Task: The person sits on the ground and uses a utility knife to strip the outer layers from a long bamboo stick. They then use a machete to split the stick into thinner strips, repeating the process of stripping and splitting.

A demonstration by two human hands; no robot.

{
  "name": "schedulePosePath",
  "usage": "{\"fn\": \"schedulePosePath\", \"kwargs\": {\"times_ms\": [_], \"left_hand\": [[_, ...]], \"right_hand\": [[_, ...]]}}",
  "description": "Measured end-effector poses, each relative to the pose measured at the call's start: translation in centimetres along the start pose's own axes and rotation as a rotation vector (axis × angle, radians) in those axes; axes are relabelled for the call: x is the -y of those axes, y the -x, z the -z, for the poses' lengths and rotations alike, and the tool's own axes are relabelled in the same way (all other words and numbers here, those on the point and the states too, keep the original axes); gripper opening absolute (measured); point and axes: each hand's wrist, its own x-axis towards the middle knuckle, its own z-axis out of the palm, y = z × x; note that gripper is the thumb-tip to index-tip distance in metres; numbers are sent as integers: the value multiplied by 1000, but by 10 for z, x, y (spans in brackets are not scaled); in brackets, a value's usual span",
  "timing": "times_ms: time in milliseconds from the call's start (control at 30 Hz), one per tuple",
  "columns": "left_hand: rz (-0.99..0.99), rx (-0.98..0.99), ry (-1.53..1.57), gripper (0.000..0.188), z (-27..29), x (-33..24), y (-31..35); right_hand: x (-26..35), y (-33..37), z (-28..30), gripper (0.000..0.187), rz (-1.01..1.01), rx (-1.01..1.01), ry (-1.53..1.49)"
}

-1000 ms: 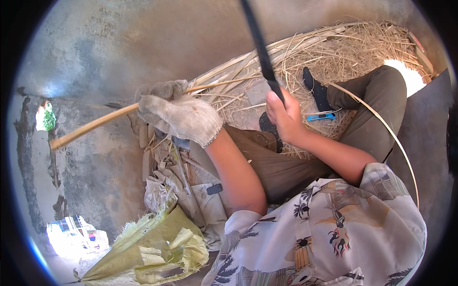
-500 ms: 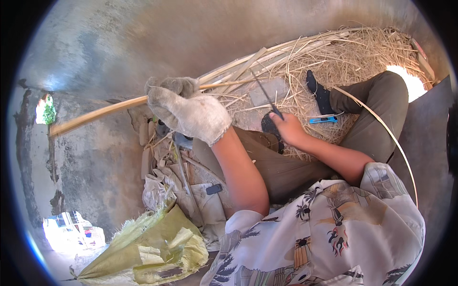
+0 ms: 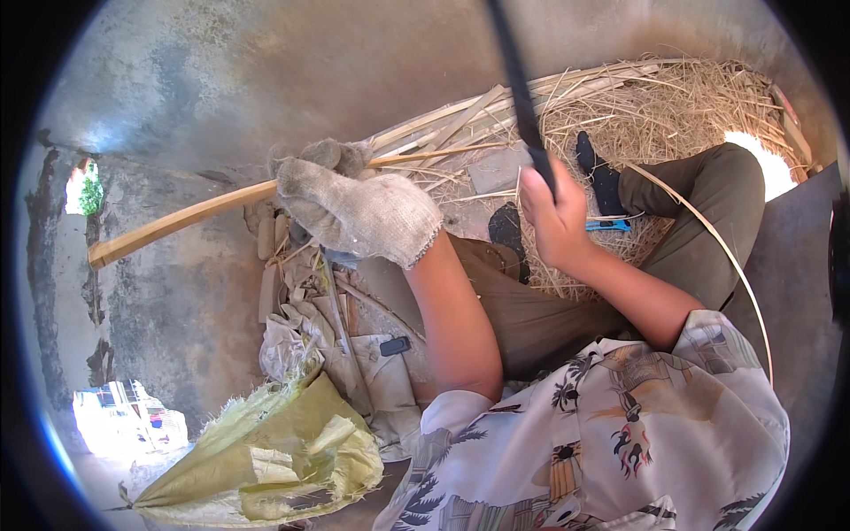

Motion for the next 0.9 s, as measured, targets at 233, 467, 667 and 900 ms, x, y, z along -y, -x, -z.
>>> {"fn": "schedulePosePath", "kwargs": {"times_ms": [233,467,667,900], "left_hand": [[-14,-59,-20,44,-2,-5,-4],[-12,-41,-30,43,-14,-20,7],[-17,49,-64,47,-6,-24,5],[-13,323,-75,42,-3,-12,-12]], "right_hand": [[-31,3,4,40,-299,99,238],[-146,40,32,49,-537,136,563],[-111,-6,33,42,-500,118,281],[-86,6,30,34,-873,-72,-87]]}}
